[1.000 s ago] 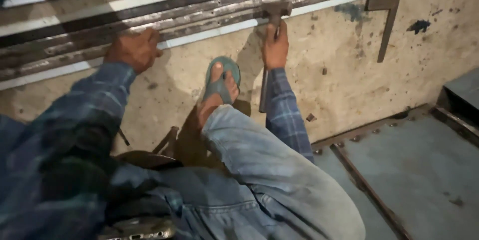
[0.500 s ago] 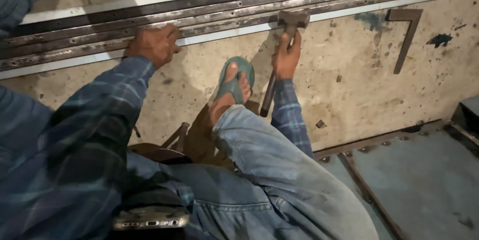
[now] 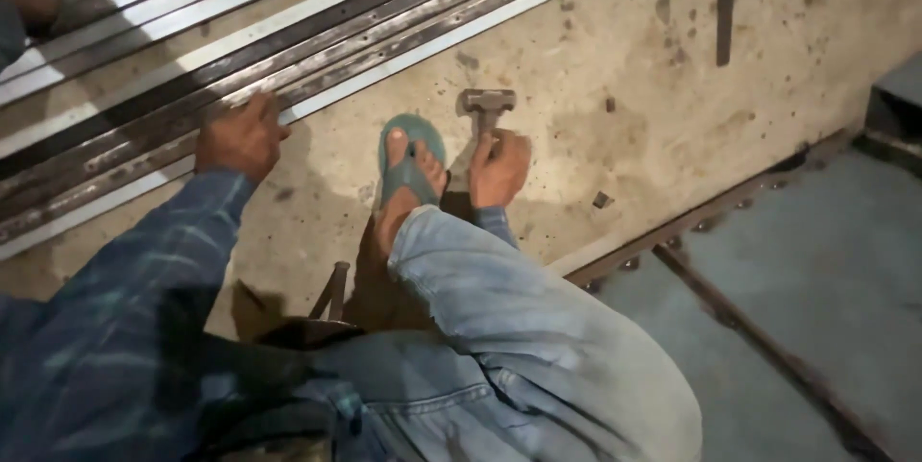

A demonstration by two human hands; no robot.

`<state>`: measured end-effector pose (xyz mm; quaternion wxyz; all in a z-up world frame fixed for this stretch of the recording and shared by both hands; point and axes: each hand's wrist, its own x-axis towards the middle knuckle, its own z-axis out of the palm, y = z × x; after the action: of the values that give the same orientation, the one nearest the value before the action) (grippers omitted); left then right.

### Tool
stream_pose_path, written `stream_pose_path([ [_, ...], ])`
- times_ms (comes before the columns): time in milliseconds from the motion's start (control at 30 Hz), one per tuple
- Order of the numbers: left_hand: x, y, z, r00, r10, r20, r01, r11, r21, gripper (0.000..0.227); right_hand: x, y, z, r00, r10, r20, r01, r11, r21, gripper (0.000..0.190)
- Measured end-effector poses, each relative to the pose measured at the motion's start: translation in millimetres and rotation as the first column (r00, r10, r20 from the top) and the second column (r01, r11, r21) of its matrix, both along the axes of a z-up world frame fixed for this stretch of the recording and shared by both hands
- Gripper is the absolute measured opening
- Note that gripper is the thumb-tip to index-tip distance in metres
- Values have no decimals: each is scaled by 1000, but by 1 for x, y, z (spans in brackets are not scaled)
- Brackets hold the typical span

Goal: The person uses a hammer to repeatedly strike small metal pins or fasteners along a metal rod assembly laid on the floor. The left hand holds the rod steady while the right hand delivers hammer blows. The task continues along the length of the rod without completing a final assembly state.

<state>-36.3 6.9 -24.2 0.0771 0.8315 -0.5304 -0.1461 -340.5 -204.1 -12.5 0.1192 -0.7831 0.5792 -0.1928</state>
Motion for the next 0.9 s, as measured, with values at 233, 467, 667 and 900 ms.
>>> stream_pose_path([
  [233, 0, -2, 0, 1000, 10, 24, -9, 999, -43, 29, 1, 6, -13, 987, 35, 157, -36, 999, 6, 25],
  [467, -5, -11, 19, 998, 58, -19, -56, 993, 102, 31, -5, 3, -24, 988, 33, 153, -28, 999, -34, 25],
  [667, -11, -9, 14, 999, -11, 35, 6, 989, 148, 32, -6, 3, -19, 980, 23, 197, -25, 1000, 6, 27],
  [900, -15, -24, 20, 998, 23, 58, -38, 963, 266, 40, -5, 2, -12, 973, -14, 232, 5, 999, 39, 28],
])
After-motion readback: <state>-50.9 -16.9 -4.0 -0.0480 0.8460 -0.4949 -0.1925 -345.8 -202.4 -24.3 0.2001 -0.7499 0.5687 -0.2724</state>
